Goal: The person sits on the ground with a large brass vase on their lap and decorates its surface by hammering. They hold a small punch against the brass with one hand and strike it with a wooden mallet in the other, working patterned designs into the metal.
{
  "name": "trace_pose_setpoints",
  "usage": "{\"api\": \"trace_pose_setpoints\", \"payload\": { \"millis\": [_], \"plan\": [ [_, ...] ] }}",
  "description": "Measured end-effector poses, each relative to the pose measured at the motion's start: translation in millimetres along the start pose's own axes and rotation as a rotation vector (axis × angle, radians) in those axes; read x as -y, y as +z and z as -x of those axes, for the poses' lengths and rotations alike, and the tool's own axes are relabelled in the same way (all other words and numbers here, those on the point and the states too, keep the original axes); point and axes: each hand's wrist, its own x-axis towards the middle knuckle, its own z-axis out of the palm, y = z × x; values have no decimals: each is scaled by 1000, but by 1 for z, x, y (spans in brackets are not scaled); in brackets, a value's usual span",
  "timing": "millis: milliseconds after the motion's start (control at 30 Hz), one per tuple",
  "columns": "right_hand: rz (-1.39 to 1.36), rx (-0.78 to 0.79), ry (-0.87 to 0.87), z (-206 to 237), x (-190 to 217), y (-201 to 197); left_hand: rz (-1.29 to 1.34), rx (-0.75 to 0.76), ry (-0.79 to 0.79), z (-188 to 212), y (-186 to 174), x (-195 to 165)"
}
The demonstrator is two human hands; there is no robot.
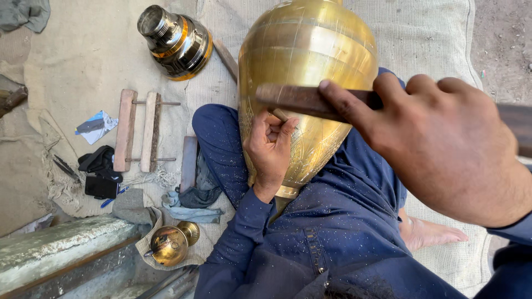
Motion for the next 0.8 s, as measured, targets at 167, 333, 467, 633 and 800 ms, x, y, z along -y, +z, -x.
{"api": "trace_pose_setpoints", "payload": {
  "millis": [167,333,467,633,800],
  "plan": [
    [-202,191,107,18,0,9,-67,140,61,-12,-3,0],
    [-514,-7,308,37,0,28,-98,337,66,-33,-8,-2],
    [-968,-125,415,54,13,46,-113,508,129,-52,-12,-6],
    [-937,53,633,75,43,77,-100,761,203,-77,-14,-11],
    [-1128,-468,759,93,87,115,-102,887,370,-92,-12,-19]
  ]
}}
